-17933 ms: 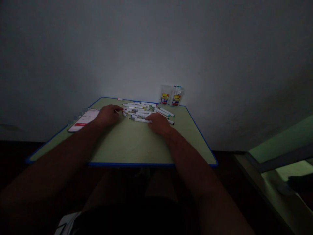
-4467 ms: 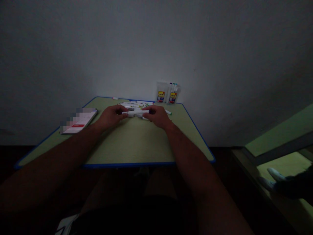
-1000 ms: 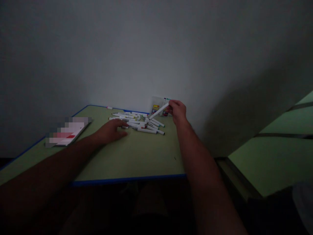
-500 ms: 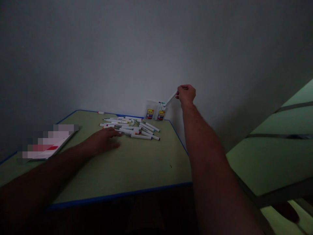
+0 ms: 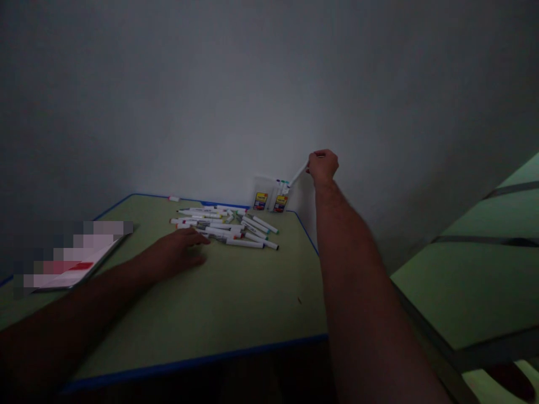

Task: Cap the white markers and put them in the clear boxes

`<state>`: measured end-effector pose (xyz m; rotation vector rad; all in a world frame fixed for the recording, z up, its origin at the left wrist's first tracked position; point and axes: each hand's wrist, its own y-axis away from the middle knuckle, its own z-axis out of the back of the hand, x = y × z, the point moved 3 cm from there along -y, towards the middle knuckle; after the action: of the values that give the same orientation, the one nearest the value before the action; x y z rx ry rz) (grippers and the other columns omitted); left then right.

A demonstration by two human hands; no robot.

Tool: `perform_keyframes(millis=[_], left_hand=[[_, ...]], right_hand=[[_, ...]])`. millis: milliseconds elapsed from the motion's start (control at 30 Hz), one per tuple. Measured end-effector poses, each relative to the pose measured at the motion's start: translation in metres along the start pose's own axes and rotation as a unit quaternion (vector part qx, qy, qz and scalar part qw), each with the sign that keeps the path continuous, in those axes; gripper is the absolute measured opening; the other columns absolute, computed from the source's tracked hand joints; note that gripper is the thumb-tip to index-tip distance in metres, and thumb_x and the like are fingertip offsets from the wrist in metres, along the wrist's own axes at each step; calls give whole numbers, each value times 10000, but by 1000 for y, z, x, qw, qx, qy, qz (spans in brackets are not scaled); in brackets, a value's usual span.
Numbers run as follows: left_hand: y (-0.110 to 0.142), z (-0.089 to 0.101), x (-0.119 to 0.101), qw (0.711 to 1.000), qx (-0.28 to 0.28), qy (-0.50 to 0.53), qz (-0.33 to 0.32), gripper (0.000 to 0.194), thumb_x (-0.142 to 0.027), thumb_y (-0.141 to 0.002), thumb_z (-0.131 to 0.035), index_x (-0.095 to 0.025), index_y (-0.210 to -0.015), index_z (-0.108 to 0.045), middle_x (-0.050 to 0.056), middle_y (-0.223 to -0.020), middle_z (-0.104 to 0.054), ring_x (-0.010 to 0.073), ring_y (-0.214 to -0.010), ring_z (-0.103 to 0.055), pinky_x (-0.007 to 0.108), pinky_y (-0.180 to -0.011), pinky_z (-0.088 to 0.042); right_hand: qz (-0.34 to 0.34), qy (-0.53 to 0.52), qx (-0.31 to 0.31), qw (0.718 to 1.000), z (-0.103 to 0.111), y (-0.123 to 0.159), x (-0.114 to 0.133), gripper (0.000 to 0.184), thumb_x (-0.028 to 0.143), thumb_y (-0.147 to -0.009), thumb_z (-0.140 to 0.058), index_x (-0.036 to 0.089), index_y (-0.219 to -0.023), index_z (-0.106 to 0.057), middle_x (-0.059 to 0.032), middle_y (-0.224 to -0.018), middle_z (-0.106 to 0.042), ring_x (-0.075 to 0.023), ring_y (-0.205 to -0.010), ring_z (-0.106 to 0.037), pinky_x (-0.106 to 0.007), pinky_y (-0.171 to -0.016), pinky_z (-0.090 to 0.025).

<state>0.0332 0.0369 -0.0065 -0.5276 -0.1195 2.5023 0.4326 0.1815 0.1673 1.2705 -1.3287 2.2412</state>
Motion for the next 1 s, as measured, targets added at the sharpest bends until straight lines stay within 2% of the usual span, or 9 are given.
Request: perform_keyframes(millis=[167,367,533,700,833,1000], left_hand=[[0,-1,0,1000,1,5,-3,453,-377,-798,-629,-198,-1205,-713,140,-1225,-675,307,-1144,-616,425,-1016,-459],[0,-3,2,1000,8,1,-7,448,-366,-811,-611,-200,-1216,-707,139,-1231,-671,302,-1168,-603,422,-1031,-448],[1,0,-1,1000,15,-7,3,449,-382,-810,-615,-203,-1210,-709,142,-1229,-668,308,-1156,-606,430,-1016,-457],[1,0,-2,1000,19,-6,6,464,-383,-814,-606,-197,-1228,-702,145,-1242,-662,306,-1169,-602,419,-1018,-456],[1,-1,0,1000,14,1,8,450,-390,-808,-619,-223,-1216,-706,131,-1236,-664,302,-1163,-602,424,-1012,-459],[1,-1,1,1000,9,5,5,431,-388,-798,-629,-250,-1197,-713,119,-1214,-674,300,-1152,-605,425,-1008,-459]], right_hand=[[21,35,11,999,-6,5,-6,162,122,-788,-617,147,-940,-668,-36,-710,-642,-158,-567,-647,-335,-549,-597],[38,59,102,992,-25,18,-19,153,79,-725,-666,137,-861,-707,-30,-646,-632,-163,-536,-633,-370,-565,-602],[85,143,126,978,-36,19,-30,106,80,-691,-703,136,-780,-719,-78,-738,-695,-225,-719,-705,-411,-721,-615],[155,259,154,941,-40,27,-32,117,53,-700,-695,145,-758,-738,-117,-856,-746,-257,-872,-714,-436,-904,-558],[168,285,178,927,-43,34,-36,99,89,-720,-714,157,-781,-754,-111,-881,-748,-253,-887,-708,-419,-895,-542],[151,300,196,921,-50,35,-42,134,81,-684,-749,171,-782,-765,-91,-850,-739,-238,-864,-709,-383,-845,-552]])
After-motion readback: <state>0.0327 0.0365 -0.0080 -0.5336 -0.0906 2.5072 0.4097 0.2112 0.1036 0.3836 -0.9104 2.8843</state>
